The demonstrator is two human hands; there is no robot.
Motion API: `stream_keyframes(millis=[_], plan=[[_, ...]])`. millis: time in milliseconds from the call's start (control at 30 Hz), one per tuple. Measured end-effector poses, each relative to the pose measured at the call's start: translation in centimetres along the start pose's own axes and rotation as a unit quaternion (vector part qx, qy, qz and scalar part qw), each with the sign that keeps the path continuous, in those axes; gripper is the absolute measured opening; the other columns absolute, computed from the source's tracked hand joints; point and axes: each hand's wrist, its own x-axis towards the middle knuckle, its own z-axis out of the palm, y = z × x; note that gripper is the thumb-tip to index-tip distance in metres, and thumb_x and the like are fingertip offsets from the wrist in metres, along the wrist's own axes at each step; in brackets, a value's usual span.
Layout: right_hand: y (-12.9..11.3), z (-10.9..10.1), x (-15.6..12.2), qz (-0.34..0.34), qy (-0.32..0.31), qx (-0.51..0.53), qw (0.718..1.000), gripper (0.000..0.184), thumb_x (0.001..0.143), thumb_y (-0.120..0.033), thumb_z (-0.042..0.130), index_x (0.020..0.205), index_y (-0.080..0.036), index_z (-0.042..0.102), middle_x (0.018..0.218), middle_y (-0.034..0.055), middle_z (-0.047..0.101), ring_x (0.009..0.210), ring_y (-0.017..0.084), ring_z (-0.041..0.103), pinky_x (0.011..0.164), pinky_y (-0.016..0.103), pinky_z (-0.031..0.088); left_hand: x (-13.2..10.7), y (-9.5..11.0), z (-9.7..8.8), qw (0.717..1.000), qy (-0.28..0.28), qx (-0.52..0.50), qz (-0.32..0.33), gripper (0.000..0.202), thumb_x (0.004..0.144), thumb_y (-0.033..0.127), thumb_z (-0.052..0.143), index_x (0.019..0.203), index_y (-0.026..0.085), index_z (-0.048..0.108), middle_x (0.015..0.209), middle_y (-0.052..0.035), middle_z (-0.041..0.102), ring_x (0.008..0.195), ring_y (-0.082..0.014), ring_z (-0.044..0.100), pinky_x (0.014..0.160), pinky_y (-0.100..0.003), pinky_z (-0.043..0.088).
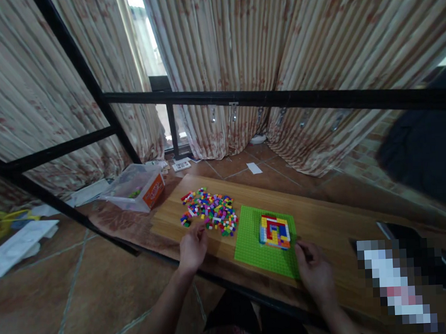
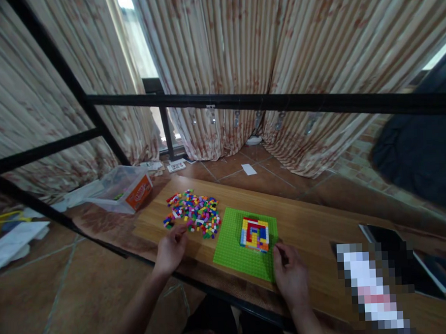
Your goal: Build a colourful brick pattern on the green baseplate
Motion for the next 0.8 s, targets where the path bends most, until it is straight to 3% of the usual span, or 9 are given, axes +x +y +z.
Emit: stream_keyframes(millis=[133,367,533,800], plan=[[0.4,0.5,-0.1,-0.037,-0.014,-0.049,0.998,0.043,0.086,-0.052,0.042,0.098,-0.015,0.062,0.094,0.0116,0.065,0.074,0.022,0.061,0.071,0.034,0.048,2.2,-0.5,0.3,0.998,0.024,0.051,0.03,0.022,0.086,0.022,0.051,0.103,0.02,0.065,0.099,-0.0059,0.068,0.088,-0.0178,0.063,0.077,-0.027,0.049],[0.5,1.1,-0.1,-0.069,-0.002,-0.116,0.991,0.037,0.088,-0.044,0.039,0.098,-0.016,0.062,0.097,0.0118,0.064,0.08,0.023,0.06,0.073,0.036,0.047,4.0,0.2,1.7,0.991,-0.006,0.116,0.063,0.032,0.084,0.015,0.05,0.113,0.019,0.063,0.107,-0.0081,0.063,0.093,-0.0183,0.06,0.085,-0.029,0.048],[0.6,1.1,-0.1,-0.088,-0.001,-0.121,0.989,0.039,0.089,-0.045,0.037,0.097,-0.017,0.062,0.096,0.0119,0.064,0.08,0.023,0.06,0.072,0.035,0.047,4.0,0.4,2.1,0.985,-0.043,0.134,0.1,0.036,0.083,0.011,0.048,0.113,0.021,0.065,0.102,-0.0072,0.062,0.093,-0.0178,0.059,0.086,-0.029,0.048],[1.1,1.2,-0.1,-0.073,-0.004,-0.118,0.99,0.041,0.089,-0.049,0.037,0.097,-0.018,0.062,0.097,0.0103,0.064,0.078,0.022,0.06,0.069,0.034,0.047,3.2,0.1,2.0,0.99,-0.038,0.05,0.129,0.03,0.086,0.016,0.048,0.109,0.023,0.066,0.104,-0.0054,0.064,0.097,-0.0169,0.059,0.089,-0.029,0.048]])
